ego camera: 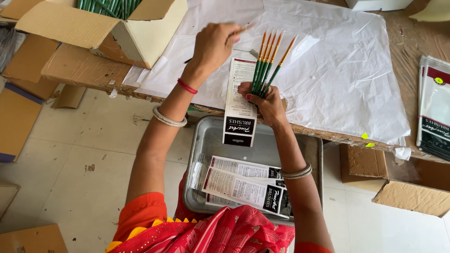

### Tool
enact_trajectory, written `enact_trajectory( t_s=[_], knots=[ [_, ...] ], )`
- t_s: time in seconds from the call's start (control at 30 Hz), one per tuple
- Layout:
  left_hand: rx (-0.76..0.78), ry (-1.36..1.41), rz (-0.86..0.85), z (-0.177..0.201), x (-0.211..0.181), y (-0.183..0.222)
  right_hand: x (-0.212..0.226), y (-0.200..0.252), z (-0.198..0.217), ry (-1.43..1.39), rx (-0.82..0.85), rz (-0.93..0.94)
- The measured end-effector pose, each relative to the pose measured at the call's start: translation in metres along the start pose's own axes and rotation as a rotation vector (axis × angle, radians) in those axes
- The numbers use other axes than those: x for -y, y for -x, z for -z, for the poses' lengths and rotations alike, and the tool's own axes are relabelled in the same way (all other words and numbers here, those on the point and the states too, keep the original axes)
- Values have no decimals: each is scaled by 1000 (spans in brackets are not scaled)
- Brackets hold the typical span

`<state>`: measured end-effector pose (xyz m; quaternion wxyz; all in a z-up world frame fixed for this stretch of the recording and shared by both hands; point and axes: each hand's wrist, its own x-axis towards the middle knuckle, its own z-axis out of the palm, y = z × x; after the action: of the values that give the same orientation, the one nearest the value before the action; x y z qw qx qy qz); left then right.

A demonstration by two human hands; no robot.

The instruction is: The person places groups of paintbrushes into individual plastic sleeves, seals the adhesive closures on the sleeves, and organizes the finished packages into groups on a table.

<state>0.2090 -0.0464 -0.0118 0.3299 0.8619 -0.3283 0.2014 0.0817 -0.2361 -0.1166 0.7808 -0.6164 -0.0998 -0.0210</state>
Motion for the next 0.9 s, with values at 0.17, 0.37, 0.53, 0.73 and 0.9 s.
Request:
enact_trajectory(
  t_s=[0.17,0.37,0.53,0.73,0.9],
  knots=[
    [-175,-505,-340,-81,102,-48,4,2,-3,40,-14,-15],
    [230,507,-52,-26,-19,-29,2,-1,-2,142,7,61],
    [387,955,-353,-52,-44,-3,8,3,-8,196,-28,11],
    [521,1134,-241,-41,-38,0,7,5,-9,138,23,73],
    [599,1215,-201,-33,-41,0,7,4,-8,175,21,83]
  ],
)
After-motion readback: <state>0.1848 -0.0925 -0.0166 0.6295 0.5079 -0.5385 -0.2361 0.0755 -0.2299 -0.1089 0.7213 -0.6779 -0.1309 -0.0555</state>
